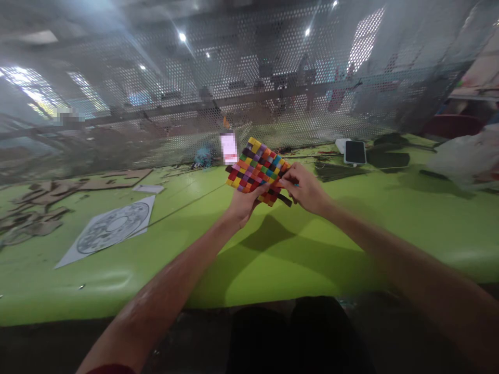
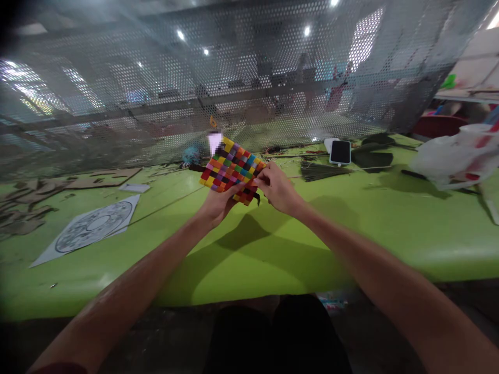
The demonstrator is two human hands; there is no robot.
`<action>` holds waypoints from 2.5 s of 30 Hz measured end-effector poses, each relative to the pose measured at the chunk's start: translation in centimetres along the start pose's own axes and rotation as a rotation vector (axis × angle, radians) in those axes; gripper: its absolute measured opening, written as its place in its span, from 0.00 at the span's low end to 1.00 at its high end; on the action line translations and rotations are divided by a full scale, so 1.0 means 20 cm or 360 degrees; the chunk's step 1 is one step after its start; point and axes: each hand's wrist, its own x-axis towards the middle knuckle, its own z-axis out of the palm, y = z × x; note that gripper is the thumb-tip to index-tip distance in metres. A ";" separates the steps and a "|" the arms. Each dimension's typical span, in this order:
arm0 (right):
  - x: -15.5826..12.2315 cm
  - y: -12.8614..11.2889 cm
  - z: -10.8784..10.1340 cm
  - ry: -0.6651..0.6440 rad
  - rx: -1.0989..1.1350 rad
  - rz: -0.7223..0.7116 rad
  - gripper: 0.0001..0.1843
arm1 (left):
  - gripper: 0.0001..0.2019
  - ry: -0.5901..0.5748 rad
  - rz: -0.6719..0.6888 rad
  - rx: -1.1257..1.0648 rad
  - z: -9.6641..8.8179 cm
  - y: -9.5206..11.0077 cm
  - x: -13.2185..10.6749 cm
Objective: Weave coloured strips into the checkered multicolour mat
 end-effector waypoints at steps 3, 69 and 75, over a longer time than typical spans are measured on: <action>0.00 0.00 0.01 0.0041 0.0005 -0.0039 0.14 | 0.21 -0.0038 -0.0039 -0.0014 -0.01 -0.01 0.01; -0.06 -0.01 0.16 0.0219 0.0187 0.0029 0.07 | 0.17 0.0193 -0.0082 -0.0217 0.02 -0.03 0.02; -0.06 -0.03 0.14 0.0184 0.0274 0.0148 0.09 | 0.16 0.0134 -0.0031 -0.0190 0.05 -0.03 0.00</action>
